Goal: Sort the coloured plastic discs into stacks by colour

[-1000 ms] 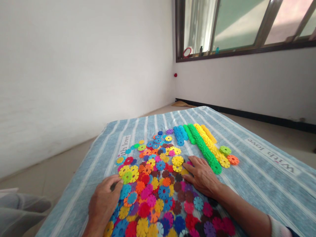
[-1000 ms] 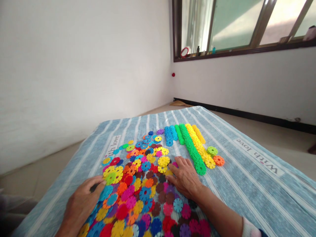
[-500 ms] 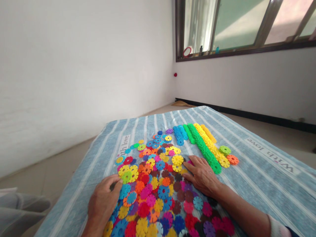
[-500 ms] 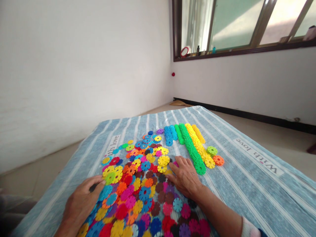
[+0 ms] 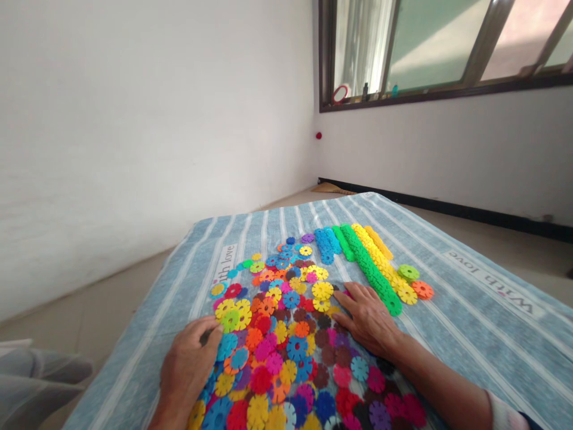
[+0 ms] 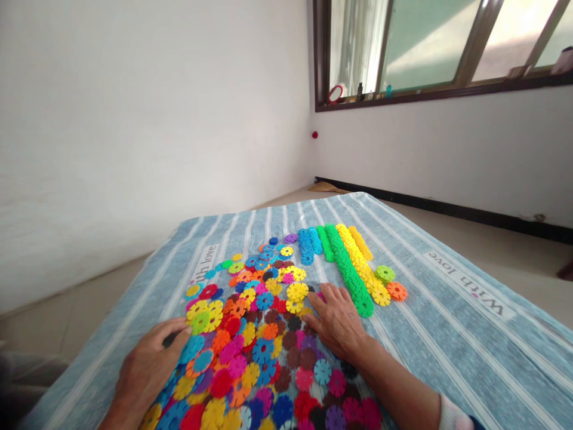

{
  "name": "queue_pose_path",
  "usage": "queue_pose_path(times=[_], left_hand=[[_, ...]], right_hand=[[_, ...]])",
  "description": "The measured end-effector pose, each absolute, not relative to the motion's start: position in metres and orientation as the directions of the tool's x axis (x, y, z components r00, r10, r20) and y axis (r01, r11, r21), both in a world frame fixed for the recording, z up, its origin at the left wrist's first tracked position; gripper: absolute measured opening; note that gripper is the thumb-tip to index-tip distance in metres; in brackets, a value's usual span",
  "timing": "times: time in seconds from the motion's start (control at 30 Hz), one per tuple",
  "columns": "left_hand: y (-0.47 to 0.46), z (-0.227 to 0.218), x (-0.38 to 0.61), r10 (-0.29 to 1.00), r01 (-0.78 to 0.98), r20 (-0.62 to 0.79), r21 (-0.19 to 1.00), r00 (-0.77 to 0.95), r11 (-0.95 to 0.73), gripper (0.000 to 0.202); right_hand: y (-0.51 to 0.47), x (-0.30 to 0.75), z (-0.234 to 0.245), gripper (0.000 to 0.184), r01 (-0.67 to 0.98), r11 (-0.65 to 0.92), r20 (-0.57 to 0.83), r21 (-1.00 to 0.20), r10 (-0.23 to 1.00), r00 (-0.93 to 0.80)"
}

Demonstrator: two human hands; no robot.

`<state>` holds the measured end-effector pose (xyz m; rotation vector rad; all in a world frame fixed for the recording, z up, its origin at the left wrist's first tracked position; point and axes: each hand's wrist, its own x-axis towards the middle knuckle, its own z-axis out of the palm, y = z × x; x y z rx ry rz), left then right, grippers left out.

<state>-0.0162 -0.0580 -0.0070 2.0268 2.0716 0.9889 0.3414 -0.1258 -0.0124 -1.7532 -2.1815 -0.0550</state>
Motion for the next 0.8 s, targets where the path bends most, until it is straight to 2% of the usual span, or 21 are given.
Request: queue_pose_path(times=[0.8], left_hand=[[-0.0591,-0.0055,-0.0137,0.918,0.862,0.373,0.500,-0.132,-0.080,0.029]], right_hand=[[-0.1263,0.3407,-0.0123,0.034,0.966,0.185,0.287,-0.179,0.949,-0.129]])
